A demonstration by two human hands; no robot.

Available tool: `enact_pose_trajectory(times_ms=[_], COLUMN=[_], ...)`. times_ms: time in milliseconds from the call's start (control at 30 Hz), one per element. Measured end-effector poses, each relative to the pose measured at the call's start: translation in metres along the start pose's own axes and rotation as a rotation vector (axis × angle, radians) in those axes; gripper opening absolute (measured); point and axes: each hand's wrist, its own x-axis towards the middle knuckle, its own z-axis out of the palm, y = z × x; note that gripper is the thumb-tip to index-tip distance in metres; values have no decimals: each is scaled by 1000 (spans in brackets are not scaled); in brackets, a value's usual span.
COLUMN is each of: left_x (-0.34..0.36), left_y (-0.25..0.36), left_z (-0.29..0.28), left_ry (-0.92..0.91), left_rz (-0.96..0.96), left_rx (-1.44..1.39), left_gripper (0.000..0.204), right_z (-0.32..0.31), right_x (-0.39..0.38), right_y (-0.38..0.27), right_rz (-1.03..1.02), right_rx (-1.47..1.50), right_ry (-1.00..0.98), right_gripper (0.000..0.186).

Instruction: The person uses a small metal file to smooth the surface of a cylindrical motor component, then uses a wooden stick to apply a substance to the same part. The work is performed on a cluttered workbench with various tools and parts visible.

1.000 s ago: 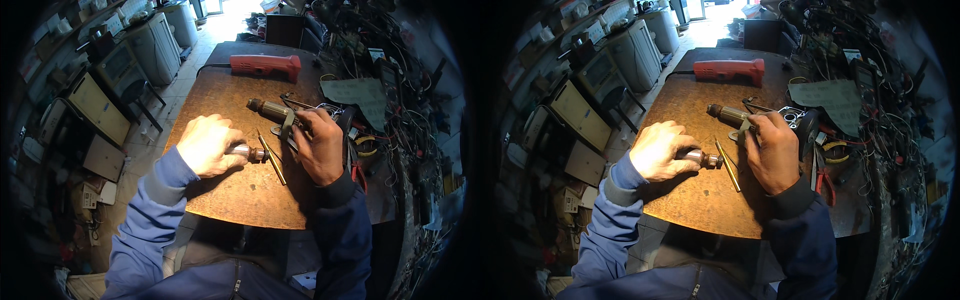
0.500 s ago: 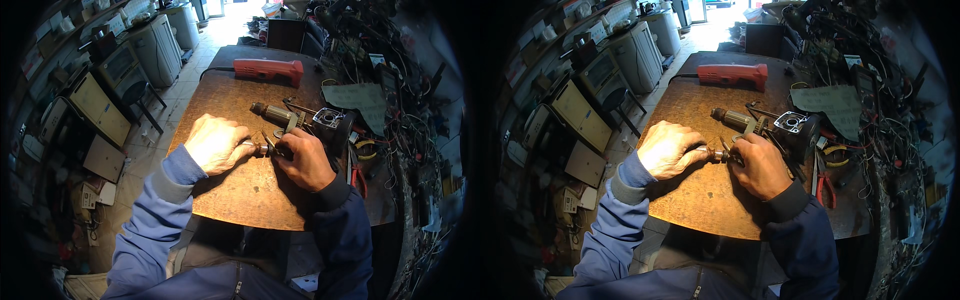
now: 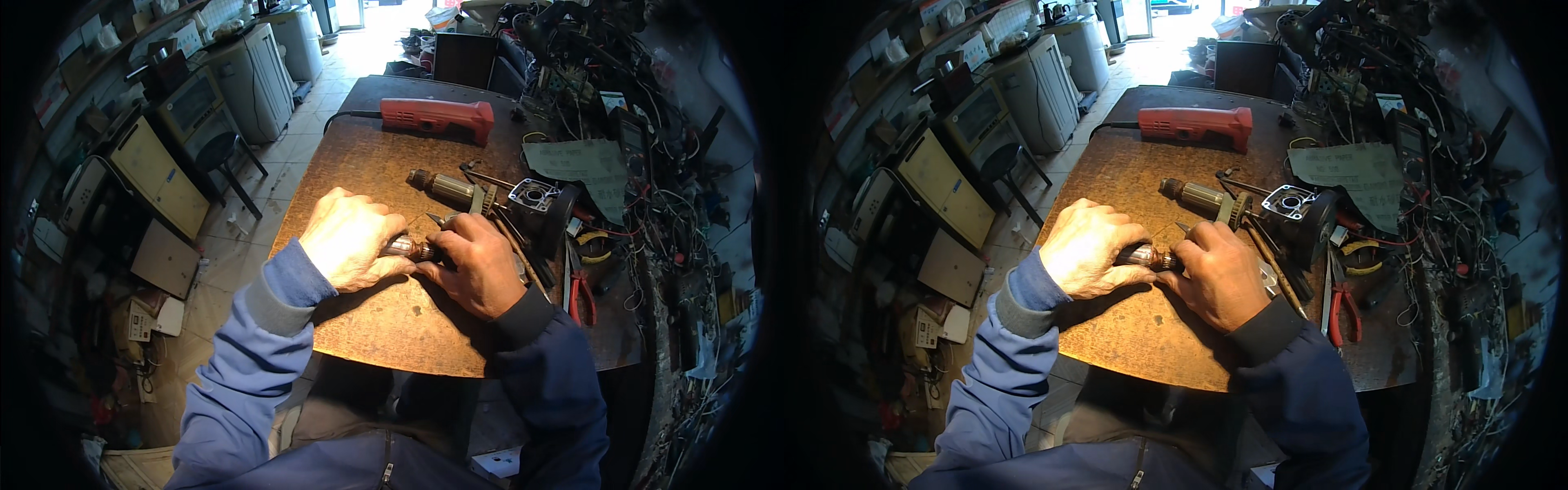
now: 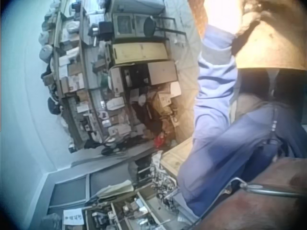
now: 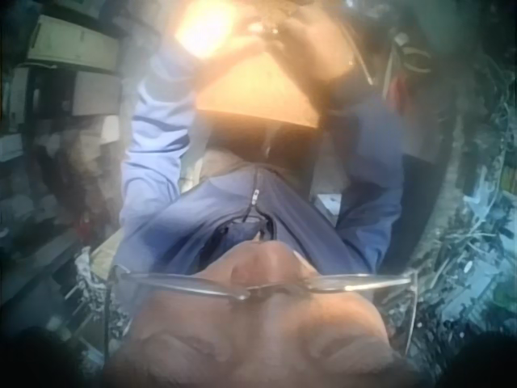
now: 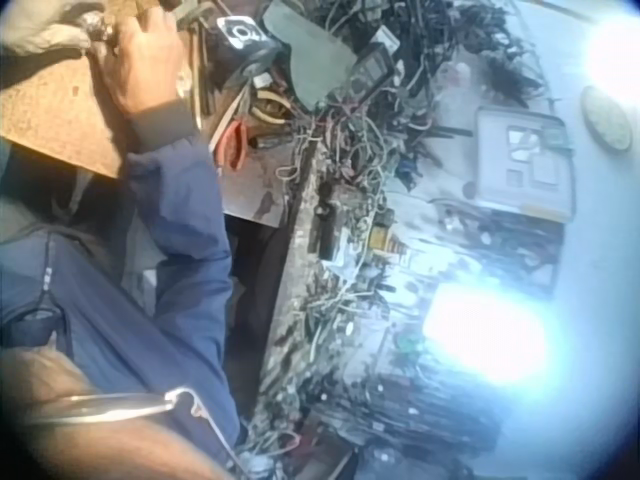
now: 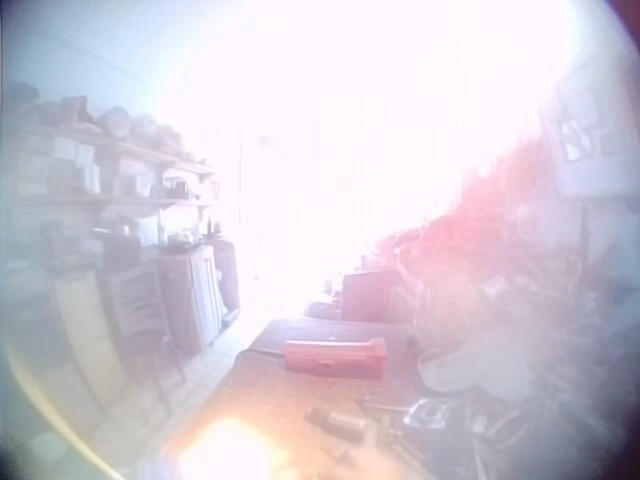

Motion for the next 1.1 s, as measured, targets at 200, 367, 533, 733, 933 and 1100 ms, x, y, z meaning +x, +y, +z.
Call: enact_pose_trajectory(times_ms=[200, 367, 533, 733, 933, 1100], left_x=[-3, -2, -1, -4, -4, -7], left_y=[-6, -4, -2, -7, -7, 2], left_z=[4, 0, -3, -5, -5, -6], left_ry=[13, 9, 22, -13, -21, -17], left_rz=[30, 6, -1, 29, 46, 44], left_rx=[-30, -48, -105, -113, -103, 54], left_gripper=[43, 40, 39, 34, 33, 36], right_z=[3, -9, -19, -22, -24, -22], right_x=[2, 3, 2, 3, 3, 4], right_y=[-1, 1, 6, 9, 8, 6], right_rz=[-24, 2, 96, 114, 112, 99], right_rx=[0, 91, 224, 219, 197, 191], right_ry=[-52, -114, -186, -247, -236, -235], right_gripper=[30, 24, 23, 25, 25, 22])
